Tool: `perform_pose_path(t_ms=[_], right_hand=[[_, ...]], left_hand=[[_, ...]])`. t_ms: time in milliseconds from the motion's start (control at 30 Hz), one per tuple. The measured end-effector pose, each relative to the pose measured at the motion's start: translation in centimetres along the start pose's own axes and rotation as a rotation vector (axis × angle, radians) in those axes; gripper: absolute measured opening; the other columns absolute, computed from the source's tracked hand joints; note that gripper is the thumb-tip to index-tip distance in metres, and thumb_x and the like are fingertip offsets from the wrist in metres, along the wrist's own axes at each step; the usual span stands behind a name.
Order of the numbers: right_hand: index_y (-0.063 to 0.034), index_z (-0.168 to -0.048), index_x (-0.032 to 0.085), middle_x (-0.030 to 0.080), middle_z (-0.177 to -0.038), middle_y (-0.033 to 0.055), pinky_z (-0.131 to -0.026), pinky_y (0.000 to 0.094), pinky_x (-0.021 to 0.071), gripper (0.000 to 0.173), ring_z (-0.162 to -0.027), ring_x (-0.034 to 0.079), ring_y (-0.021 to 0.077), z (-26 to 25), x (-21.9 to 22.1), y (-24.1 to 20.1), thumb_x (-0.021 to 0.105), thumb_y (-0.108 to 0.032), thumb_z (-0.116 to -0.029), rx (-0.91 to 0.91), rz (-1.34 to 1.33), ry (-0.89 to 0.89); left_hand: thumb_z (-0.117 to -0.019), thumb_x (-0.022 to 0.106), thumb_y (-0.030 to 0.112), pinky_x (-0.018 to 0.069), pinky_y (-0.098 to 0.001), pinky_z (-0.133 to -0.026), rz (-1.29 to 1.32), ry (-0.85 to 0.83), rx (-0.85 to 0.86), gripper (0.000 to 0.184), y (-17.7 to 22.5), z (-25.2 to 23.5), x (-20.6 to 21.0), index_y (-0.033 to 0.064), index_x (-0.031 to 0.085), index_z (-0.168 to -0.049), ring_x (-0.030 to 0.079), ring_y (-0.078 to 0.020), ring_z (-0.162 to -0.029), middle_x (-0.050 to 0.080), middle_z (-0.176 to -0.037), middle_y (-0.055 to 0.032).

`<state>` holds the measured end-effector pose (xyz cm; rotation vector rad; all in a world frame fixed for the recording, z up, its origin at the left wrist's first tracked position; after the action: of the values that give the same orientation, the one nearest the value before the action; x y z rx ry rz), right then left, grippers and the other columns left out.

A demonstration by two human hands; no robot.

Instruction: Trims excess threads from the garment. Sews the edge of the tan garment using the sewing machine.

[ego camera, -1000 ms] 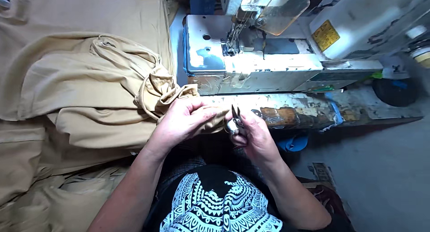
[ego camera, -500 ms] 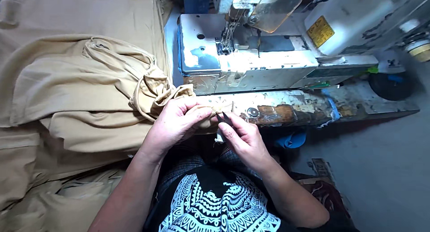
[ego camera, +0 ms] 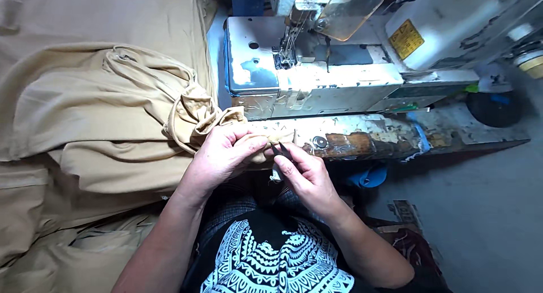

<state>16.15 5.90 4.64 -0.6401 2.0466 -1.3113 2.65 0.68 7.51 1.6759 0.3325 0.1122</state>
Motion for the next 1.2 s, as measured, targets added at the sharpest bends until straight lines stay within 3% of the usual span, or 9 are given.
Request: perform_pose_path(t_ms=[100,200,300,400,600,800,967,1100,1200], right_hand=[[0.0021,-0.106,0.068,0.067,-0.081,0.0026,-0.061,0.0141,0.0497,0.023,-0.067,0.058,-0.001,0.5,0.1,-3.1,0.05,-0.012,-0.1061,-0.275,-0.038,-0.053],[-0.0001,-0.104,0.065,0.067,-0.087,0.0084,-0.076,0.0176,0.0527,0.024,-0.082,0.065,0.0054,2.0,0.1,-7.4,0.048,-0.017,-0.1079,-0.599,-0.123,-0.165],[-0.002,-0.104,0.067,0.067,-0.086,0.0022,-0.067,0.0108,0.0505,0.013,-0.073,0.059,-0.0031,1.2,-1.7,-5.3,0.065,-0.015,-0.0996,-0.473,0.009,0.1],[0.0009,-0.103,0.07,0.067,-0.087,0.0014,-0.06,0.0081,0.0451,0.021,-0.067,0.053,-0.0053,0.3,-2.7,-3.4,0.076,-0.013,-0.0883,-0.311,0.2,0.272],[-0.001,-0.094,0.073,0.068,-0.079,0.0048,-0.063,0.0141,0.0488,0.011,-0.07,0.062,0.0032,0.0,-2.0,-3.9,0.066,-0.009,-0.0898,-0.31,0.478,0.367],[-0.0013,-0.083,0.067,0.059,-0.072,-0.0022,-0.055,0.0082,0.0422,0.005,-0.061,0.051,-0.0052,-0.1,-2.9,-3.0,0.063,-0.001,-0.0861,-0.252,0.104,0.275],[-0.0016,-0.089,0.066,0.062,-0.079,0.0,-0.061,0.008,0.0449,0.004,-0.068,0.053,-0.0047,0.6,-2.7,-3.7,0.065,-0.005,-0.0888,-0.406,0.004,0.206],[-0.0025,-0.1,0.065,0.057,-0.099,0.0051,-0.074,0.0102,0.05,0.007,-0.081,0.055,-0.0018,0.2,-1.6,-3.7,0.064,-0.007,-0.0952,-0.506,0.028,0.061],[0.002,-0.098,0.067,0.059,-0.084,0.0081,-0.07,0.0135,0.0491,0.01,-0.075,0.056,0.0037,-0.4,-0.9,-3.9,0.061,-0.006,-0.0957,-0.554,0.089,-0.101]], left_hand=[[-0.0988,0.063,0.011,0.0485,-0.0143,-0.052,-0.088,-0.019,0.02,0.015,0.0,0.0,0.3,0.008,0.073,-0.088,0.059,-0.0006,-0.058,0.066,-0.069,0.0033],[-0.0993,0.063,0.014,0.044,-0.0139,-0.049,-0.143,-0.012,0.026,0.019,0.0,-0.1,0.4,0.0097,0.072,-0.084,0.055,0.0008,-0.054,0.063,-0.065,0.0054],[-0.1026,0.058,0.016,0.0443,-0.014,-0.049,-0.142,-0.015,0.032,0.023,0.2,-0.2,0.5,0.0096,0.072,-0.085,0.055,0.0009,-0.054,0.062,-0.065,0.0056],[-0.1037,0.058,0.017,0.0452,-0.015,-0.047,-0.188,0.013,0.016,0.024,0.3,0.0,0.5,0.0088,0.075,-0.089,0.056,0.0,-0.053,0.064,-0.066,0.0044],[-0.101,0.061,0.021,0.0439,-0.0144,-0.05,-0.346,0.038,0.104,0.023,0.6,-0.1,1.2,0.0128,0.077,-0.087,0.056,0.0029,-0.056,0.065,-0.068,0.0089],[-0.101,0.059,0.021,0.0441,-0.0127,-0.055,-0.378,-0.04,0.146,0.024,1.0,-0.1,1.4,0.0124,0.077,-0.086,0.057,0.0049,-0.061,0.063,-0.068,0.0099],[-0.0973,0.064,0.018,0.0405,-0.0127,-0.046,-0.292,-0.082,0.104,0.024,0.7,-0.4,1.5,0.0125,0.073,-0.076,0.052,0.0037,-0.052,0.06,-0.061,0.0084],[-0.0982,0.063,0.019,0.0415,-0.0123,-0.049,-0.269,-0.098,0.08,0.023,0.3,-0.5,1.3,0.0124,0.073,-0.078,0.054,0.0036,-0.055,0.061,-0.064,0.0078],[-0.0989,0.057,0.015,0.0434,-0.0121,-0.052,-0.279,-0.165,0.071,0.024,-0.1,-0.6,1.5,0.0118,0.072,-0.081,0.055,0.004,-0.058,0.061,-0.066,0.0082]])
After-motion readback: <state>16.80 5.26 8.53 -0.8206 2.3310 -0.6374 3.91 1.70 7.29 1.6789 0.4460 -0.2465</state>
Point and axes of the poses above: each hand's wrist, its own z-axis away from the middle knuckle, its own x-axis out of the palm, y = z × x, the point moved 10 cm from there along -z, towards the middle knuckle
